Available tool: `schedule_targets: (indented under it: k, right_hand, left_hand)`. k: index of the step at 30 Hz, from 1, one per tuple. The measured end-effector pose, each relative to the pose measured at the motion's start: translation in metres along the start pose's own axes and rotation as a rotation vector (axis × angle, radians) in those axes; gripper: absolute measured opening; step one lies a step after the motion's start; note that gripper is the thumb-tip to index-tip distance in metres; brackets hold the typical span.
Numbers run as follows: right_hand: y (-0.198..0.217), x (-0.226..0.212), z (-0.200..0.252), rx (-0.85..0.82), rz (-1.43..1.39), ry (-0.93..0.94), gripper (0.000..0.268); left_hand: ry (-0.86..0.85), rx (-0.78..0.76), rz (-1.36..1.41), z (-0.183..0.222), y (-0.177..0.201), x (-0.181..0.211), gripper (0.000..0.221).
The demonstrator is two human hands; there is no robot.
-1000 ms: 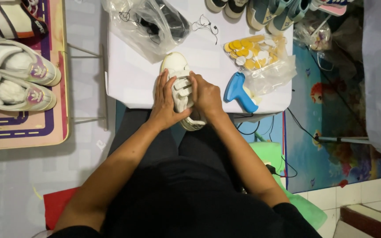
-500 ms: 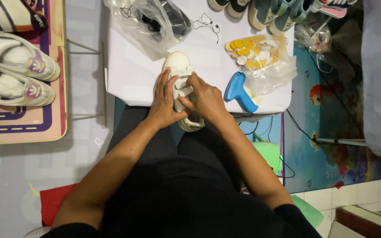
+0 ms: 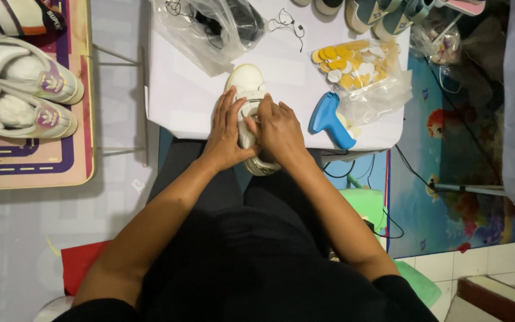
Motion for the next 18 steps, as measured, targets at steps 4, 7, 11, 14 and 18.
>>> schedule_targets:
  k: [4, 7, 11, 14, 18]
  right_hand:
    - [-0.009, 0.009, 0.004, 0.010, 0.052, 0.043, 0.036]
    - [-0.007, 0.019, 0.005, -0.040, -0.072, -0.135, 0.033]
    - [-0.014, 0.060, 0.014, 0.010, -0.407, -0.380, 0.030]
    - [-0.042, 0.081, 0.045, 0.122, -0.682, -0.569, 0.033]
    - [-0.040, 0.070, 0.065, 0.192, -1.179, -0.883, 0.027]
  left_hand:
    - [-0.014, 0.005, -0.010, -0.001, -0.001, 0.000, 0.109]
    - [-0.004, -0.004, 0.030, -0.002, 0.000, 0.003, 0.110]
    - [0.004, -0.007, 0.065, -0.001, 0.002, 0.002, 0.111]
    - [0.005, -0.012, 0.075, -0.001, 0.000, 0.000, 0.112]
    - [-0.018, 0.004, 0.068, -0.002, -0.004, -0.003, 0.112]
Point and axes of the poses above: each hand's wrist, its own z-axis away from the middle knuckle, its own y-axis out of the back of the hand, x = y × z, the point moved 2 cm from there along -z, towards the middle knuckle
